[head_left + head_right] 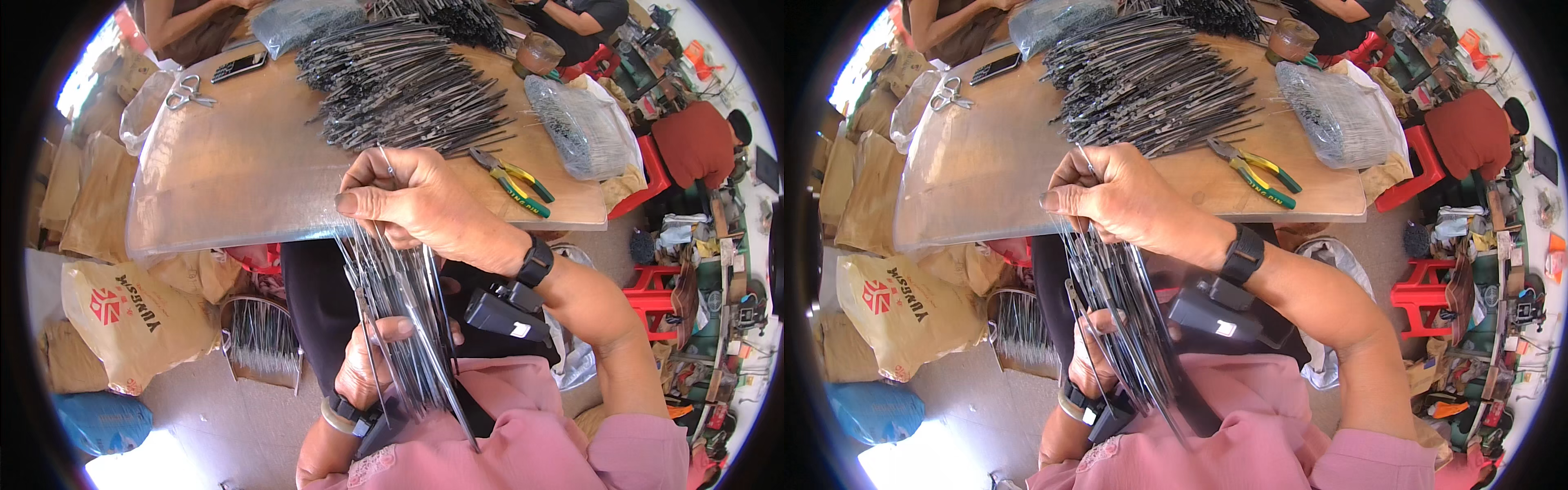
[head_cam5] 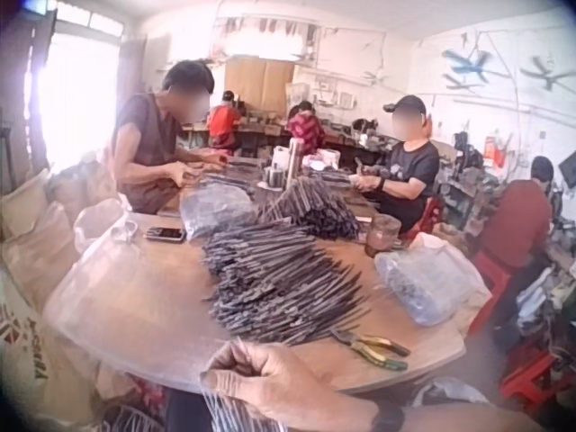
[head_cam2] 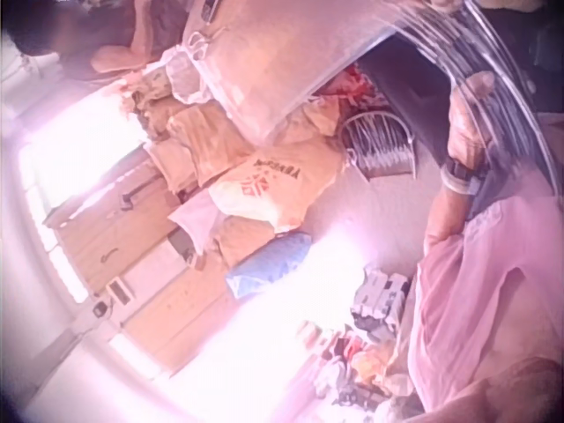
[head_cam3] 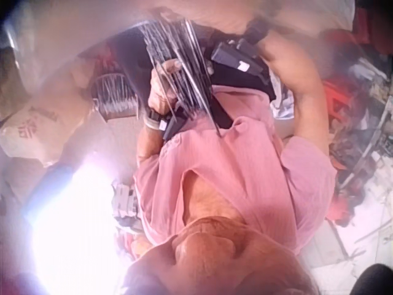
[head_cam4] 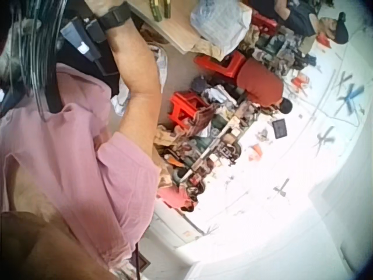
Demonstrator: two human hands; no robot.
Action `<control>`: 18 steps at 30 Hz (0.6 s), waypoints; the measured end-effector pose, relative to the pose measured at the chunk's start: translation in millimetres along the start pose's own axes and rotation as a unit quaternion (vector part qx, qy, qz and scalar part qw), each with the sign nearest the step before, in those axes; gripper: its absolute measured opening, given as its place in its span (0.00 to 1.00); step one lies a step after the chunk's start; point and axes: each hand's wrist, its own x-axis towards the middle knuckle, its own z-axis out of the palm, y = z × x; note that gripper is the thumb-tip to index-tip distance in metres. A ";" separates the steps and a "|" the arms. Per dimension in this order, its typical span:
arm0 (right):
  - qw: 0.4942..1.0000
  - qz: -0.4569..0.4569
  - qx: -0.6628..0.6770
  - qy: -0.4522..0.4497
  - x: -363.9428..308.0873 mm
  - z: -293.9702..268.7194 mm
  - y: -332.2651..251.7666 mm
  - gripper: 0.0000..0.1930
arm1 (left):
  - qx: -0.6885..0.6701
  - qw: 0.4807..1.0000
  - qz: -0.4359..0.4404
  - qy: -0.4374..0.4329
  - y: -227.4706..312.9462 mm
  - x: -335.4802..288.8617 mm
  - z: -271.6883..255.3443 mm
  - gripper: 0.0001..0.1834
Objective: The person uses pliers to trim the ends of thin metal rods while holding them by hand, then gathers a bundle of the rods and places it into a cardboard box on the floor.
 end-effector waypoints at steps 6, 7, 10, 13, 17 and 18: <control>0.998 -0.010 0.046 -0.035 4.3 3.2 10.5 0.06 | -0.015 0.999 0.044 -0.005 -12.6 -0.6 -3.8 0.32; 0.998 -0.010 0.043 -0.034 5.2 2.7 11.4 0.06 | -0.021 0.998 0.059 -0.005 -16.2 2.9 -9.7 0.32; 0.999 -0.020 0.011 -0.046 11.4 3.8 6.6 0.06 | -0.011 0.996 0.088 -0.013 -16.8 2.5 -14.5 0.30; 0.997 -0.017 -0.064 -0.046 12.2 -1.0 -7.8 0.06 | -0.012 0.994 0.102 -0.026 -18.9 4.3 -17.9 0.32; 0.988 -0.111 -0.106 -0.024 20.9 -13.9 3.6 0.07 | -0.019 0.994 0.104 -0.034 -22.9 10.0 -33.7 0.46; 0.986 -0.117 -0.116 -0.022 21.1 -15.3 3.9 0.07 | -0.007 0.993 0.111 -0.042 -23.8 11.0 -35.1 0.49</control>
